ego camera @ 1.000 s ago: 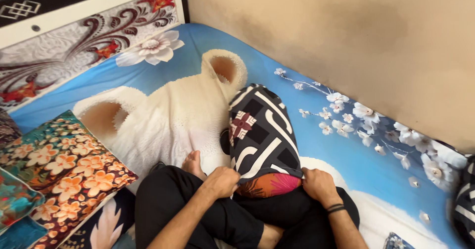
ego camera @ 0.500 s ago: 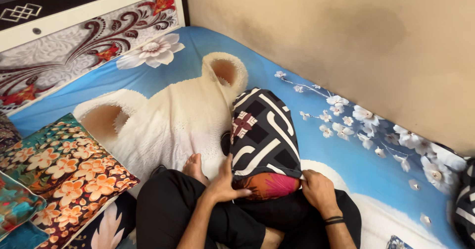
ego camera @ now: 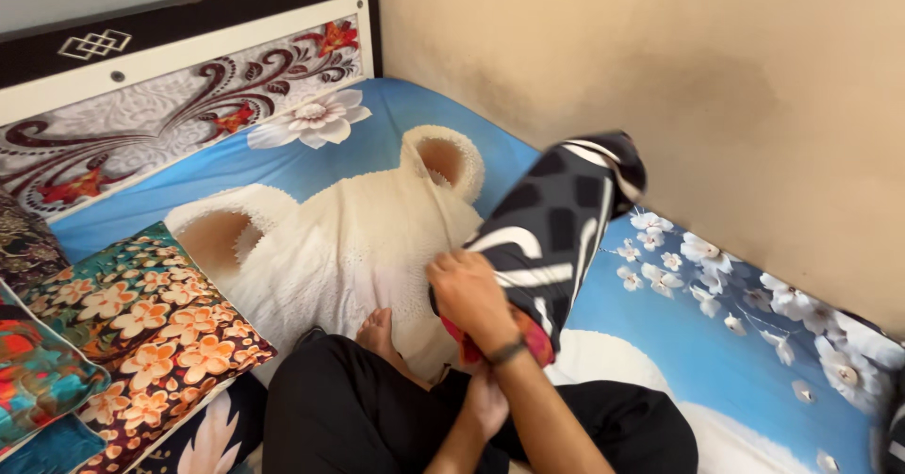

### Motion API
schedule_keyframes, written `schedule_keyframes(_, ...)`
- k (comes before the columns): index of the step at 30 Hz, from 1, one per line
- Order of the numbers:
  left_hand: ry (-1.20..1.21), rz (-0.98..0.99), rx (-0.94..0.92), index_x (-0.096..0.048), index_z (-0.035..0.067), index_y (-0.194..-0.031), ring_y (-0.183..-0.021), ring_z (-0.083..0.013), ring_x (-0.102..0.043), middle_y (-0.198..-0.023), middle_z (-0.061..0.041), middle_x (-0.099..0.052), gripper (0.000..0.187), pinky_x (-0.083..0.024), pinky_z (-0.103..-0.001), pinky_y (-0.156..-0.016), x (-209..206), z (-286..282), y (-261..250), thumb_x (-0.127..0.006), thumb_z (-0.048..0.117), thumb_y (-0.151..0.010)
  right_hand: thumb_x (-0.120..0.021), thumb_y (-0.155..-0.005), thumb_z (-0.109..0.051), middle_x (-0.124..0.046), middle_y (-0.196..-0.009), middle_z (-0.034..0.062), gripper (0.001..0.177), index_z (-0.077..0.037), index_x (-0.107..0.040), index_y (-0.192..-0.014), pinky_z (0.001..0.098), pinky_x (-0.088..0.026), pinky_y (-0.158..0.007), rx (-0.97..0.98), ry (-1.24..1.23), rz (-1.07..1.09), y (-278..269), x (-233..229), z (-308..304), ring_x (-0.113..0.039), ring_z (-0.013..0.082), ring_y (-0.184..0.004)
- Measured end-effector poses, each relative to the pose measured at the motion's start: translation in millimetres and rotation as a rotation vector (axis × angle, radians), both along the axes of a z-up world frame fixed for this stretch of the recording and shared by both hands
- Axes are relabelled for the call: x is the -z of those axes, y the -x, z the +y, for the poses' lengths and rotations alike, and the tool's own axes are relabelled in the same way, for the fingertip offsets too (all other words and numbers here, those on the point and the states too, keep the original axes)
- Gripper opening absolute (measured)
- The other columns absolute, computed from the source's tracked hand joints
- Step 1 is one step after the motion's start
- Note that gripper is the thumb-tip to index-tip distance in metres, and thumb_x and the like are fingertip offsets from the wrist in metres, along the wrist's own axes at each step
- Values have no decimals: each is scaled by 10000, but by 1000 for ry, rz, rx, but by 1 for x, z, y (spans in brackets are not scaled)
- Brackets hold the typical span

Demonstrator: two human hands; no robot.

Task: The person sits on a bed and stuffs a cylindrical orange pillow with a black and white patterned fabric. They repeatedly pull and tuck the fabric over the pillow, adjusting it to fit snugly.

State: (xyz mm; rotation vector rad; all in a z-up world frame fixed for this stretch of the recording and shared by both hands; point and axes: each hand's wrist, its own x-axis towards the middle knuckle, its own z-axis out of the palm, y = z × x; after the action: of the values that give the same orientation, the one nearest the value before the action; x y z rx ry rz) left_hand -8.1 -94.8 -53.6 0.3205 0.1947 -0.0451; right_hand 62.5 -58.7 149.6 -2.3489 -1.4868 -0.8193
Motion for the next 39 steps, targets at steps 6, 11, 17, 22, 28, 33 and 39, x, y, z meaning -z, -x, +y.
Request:
schedule_keyframes(6,-260,240,184,-641,45,-1224,-958,-279,-755,-1061,-113,-761,409,-627,-384,-821,6,-9,-9,-461,343,-1009,-732,-685,-148,-715,-902,53,92,-141,-744,-776,459,-476,-951,-273,259,289,-19,83,-9,-621,308,-1042)
schedule_keyframes(11,-1634,-227,68,-768,91,-1057,-824,-255,-808,-991,-92,-817,211,-618,-352,-739,-18,49,26,-633,204,-940,-717,-834,-129,-693,-1094,118,238,-80,-715,-1067,453,-498,-936,80,-399,286,-29,82,-66,-624,344,-1073)
schedule_keyframes(17,-1985,-364,-639,-615,37,-1259,-1127,-424,-581,-1245,-196,-605,578,-489,-493,-926,-89,120,-49,-784,274,-760,-767,-813,-183,-678,-987,114,161,-103,-741,-950,459,-498,-771,301,-292,257,-55,76,-107,-618,352,-928)
schedule_keyframes(22,-2209,-376,-508,-638,85,-1164,-1066,-386,-604,-1161,-186,-599,473,-520,-488,-877,-101,110,-85,-824,250,-762,-672,-929,-109,-644,-891,134,79,-47,-633,-898,450,-495,-748,342,-366,296,-64,111,-104,-624,358,-869)
schedule_keyframes(28,-2343,-354,-290,-591,56,-1094,-964,-402,-643,-1054,-173,-652,521,-573,-491,-743,-96,118,-119,-814,99,-625,-712,-914,-168,-683,-769,150,133,-68,-625,-923,479,-501,-645,275,-308,495,-54,99,-101,-670,379,-748)
schedule_keyframes(33,-2448,-512,-245,-572,49,-1063,-854,-390,-683,-823,-157,-687,432,-575,-485,-702,-95,118,-117,-744,-6,-671,-688,-716,-27,-716,-922,110,337,-105,-640,-1041,434,-543,-713,257,-367,382,-46,80,-102,-691,345,-864)
schedule_keyframes(39,-2301,-698,-231,-570,78,-974,-841,-358,-713,-804,-133,-706,306,-575,-466,-720,-82,91,-75,-708,-36,-726,-690,-609,47,-645,-925,86,483,-152,-659,-1048,435,-546,-735,490,-259,404,-51,81,-147,-672,346,-914)
